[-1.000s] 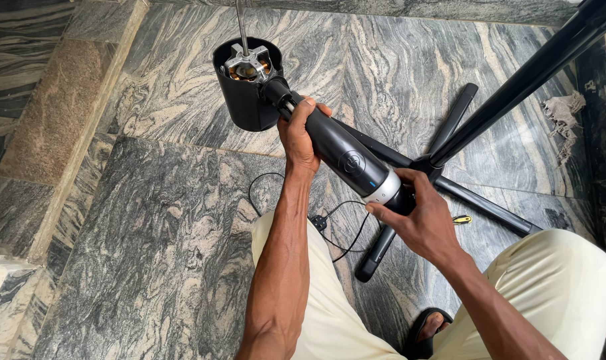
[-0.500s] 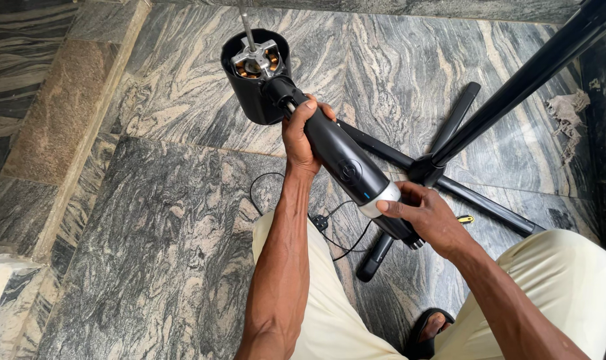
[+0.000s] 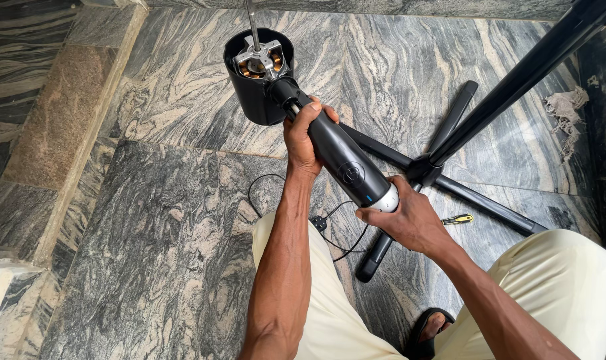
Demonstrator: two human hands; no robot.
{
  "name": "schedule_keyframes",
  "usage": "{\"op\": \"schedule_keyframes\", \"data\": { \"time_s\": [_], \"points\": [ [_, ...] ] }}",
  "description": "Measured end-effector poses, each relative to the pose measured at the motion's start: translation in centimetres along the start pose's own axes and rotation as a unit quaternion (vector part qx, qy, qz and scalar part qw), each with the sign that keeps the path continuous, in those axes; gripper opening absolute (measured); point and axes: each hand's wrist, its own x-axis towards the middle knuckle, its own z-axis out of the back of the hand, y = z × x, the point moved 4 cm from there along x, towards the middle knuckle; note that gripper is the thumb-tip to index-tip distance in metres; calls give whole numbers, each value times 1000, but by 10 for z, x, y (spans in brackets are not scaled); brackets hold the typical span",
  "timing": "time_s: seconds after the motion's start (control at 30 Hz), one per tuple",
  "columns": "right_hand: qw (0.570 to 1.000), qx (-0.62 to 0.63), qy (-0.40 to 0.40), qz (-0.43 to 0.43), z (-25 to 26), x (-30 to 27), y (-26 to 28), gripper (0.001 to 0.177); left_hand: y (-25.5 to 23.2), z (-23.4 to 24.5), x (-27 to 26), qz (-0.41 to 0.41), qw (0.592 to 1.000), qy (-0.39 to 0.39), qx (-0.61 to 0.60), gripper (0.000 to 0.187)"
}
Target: The person assembles a standing fan by attaching the motor housing to the stand, inserting the fan blade onto the motor shaft, and securing the pole sections. The person uses a screwdriver to tighten screws and aligns components by hand.
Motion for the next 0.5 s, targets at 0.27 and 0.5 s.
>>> {"op": "schedule_keyframes", "data": {
  "time_s": [0.27,0.5],
  "points": [
    [998,-36,-37,18,-7,-2,2,90,6,8,3,11,999,-7,-44,28],
    [983,-72,-152,72,-20,-12,2,90,17,9,8,7,996,80,-49,79]
  ]
}}
